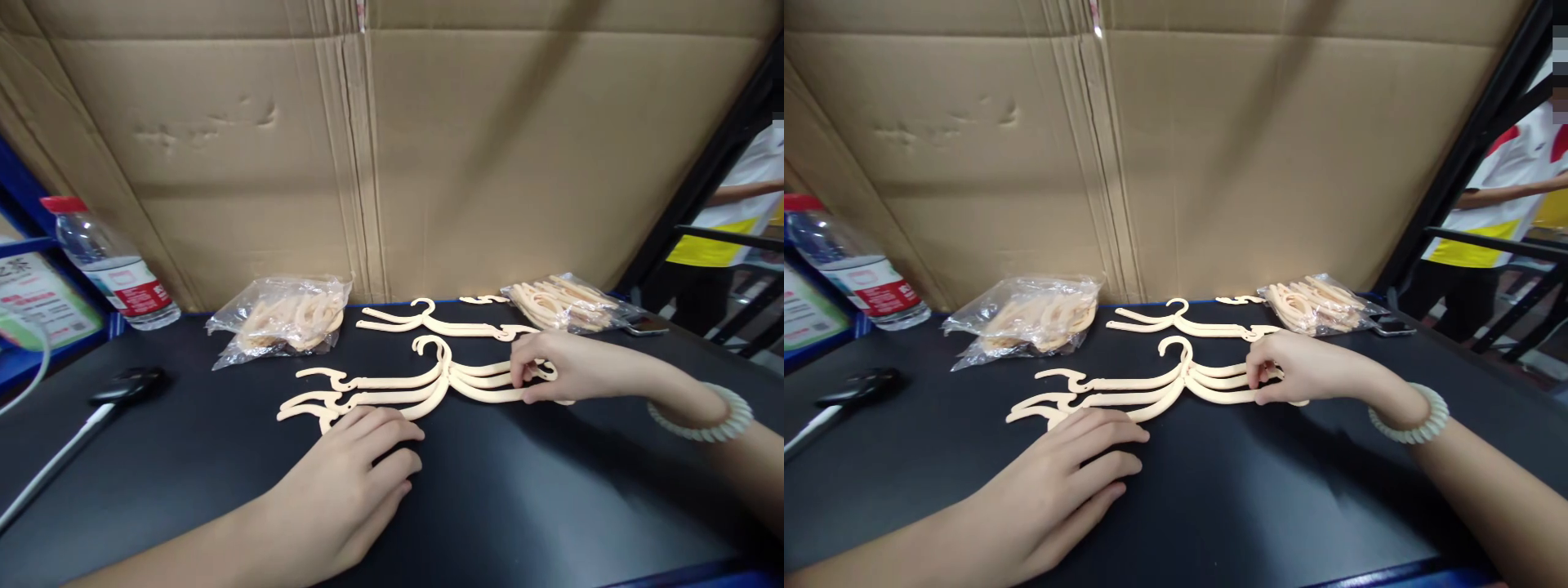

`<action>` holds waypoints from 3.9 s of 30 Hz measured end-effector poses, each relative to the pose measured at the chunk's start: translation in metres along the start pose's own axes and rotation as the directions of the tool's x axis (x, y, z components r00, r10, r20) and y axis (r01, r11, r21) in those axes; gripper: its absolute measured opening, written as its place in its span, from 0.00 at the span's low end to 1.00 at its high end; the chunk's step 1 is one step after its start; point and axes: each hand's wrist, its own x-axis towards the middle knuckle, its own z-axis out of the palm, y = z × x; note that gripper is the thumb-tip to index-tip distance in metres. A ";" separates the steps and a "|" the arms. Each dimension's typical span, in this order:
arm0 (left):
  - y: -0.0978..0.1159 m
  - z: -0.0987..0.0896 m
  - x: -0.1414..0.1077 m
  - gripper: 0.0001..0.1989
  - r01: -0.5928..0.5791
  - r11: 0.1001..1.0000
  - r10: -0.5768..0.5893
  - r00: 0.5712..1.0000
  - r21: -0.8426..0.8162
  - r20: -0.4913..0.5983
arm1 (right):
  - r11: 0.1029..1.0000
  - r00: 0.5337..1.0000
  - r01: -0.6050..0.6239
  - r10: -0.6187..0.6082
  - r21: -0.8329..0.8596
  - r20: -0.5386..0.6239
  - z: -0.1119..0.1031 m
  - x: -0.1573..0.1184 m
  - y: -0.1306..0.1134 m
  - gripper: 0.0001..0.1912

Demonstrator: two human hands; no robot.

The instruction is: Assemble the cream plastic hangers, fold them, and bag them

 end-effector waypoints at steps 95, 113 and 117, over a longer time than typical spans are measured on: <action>-0.006 -0.002 0.007 0.24 0.036 0.991 -0.016 0.987 -0.126 0.157 | 0.909 0.859 0.398 -0.416 -0.120 -0.299 0.074 0.018 -0.070 0.13; -0.006 -0.002 0.005 0.18 0.045 0.988 -0.032 0.996 -0.148 0.089 | 0.982 0.777 0.187 -0.168 -0.031 -0.607 0.047 0.031 -0.022 0.11; -0.007 -0.001 0.003 0.18 0.017 0.985 -0.010 0.999 -0.172 0.043 | 0.968 0.826 -0.156 0.019 -0.197 -0.563 0.014 0.042 0.027 0.11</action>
